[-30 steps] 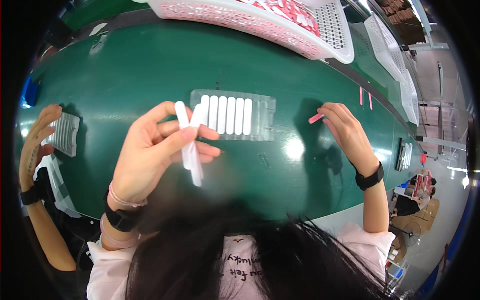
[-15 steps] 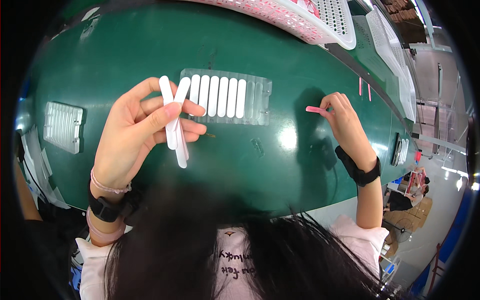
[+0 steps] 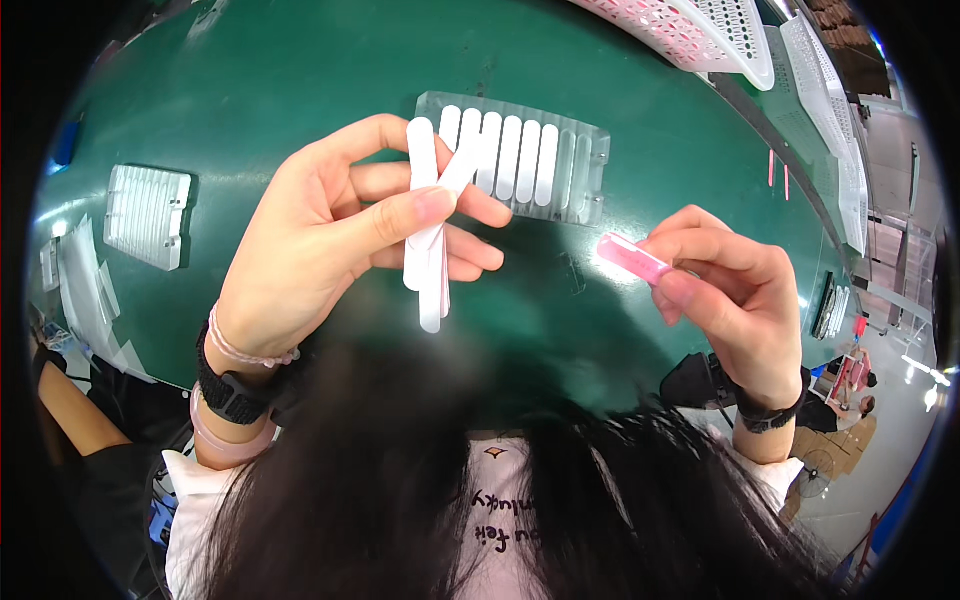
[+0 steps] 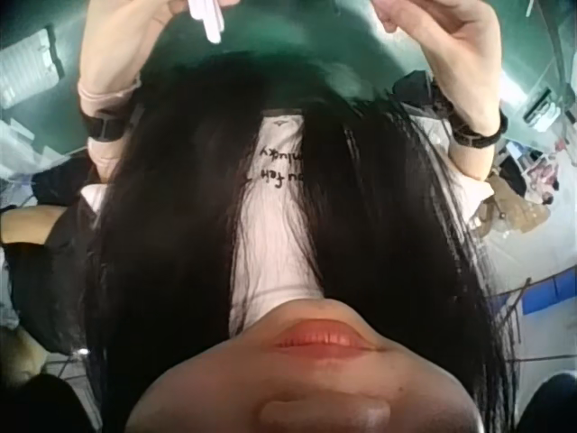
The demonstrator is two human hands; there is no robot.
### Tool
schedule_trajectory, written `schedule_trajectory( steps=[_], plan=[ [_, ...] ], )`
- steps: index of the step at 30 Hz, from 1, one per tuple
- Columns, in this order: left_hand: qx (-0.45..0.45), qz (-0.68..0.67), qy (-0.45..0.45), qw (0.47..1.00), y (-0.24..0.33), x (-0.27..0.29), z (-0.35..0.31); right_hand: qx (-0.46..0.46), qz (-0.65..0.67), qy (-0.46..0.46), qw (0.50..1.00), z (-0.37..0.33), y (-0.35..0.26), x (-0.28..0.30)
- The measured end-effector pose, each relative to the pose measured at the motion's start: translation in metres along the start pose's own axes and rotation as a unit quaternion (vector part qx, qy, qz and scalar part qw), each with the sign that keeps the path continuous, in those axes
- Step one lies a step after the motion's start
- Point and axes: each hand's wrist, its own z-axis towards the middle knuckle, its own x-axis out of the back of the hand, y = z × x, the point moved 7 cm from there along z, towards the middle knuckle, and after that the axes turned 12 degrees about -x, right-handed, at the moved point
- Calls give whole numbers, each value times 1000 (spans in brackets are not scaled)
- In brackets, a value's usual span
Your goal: Sorting white and pink plastic strips and placing them into a slotted plastic tray on a factory assembly line.
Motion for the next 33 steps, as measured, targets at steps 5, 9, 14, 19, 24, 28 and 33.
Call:
schedule_trajectory(
  steps=[5,9,14,19,24,28,33],
  plan=[
    [-6,-1,7,1000,3,-6,-5,28,-45,24,998,4,0,4],
    [-1,-9,-1,1000,2,-6,-4,325,-418,242,813,6,-28,-2],
    [1,-27,7,1000,3,-2,-5,479,-548,217,650,16,-22,-32],
    [4,-34,1,999,4,-3,-5,413,-619,180,643,19,-4,-49],
    [-1,-42,-3,999,4,-4,-5,357,-617,173,679,20,5,-42],
    [-5,-33,4,999,4,-5,-6,342,-620,150,690,13,11,-44],
    [-15,-39,20,999,4,-4,-3,330,-638,137,682,9,19,-41]
  ],
)
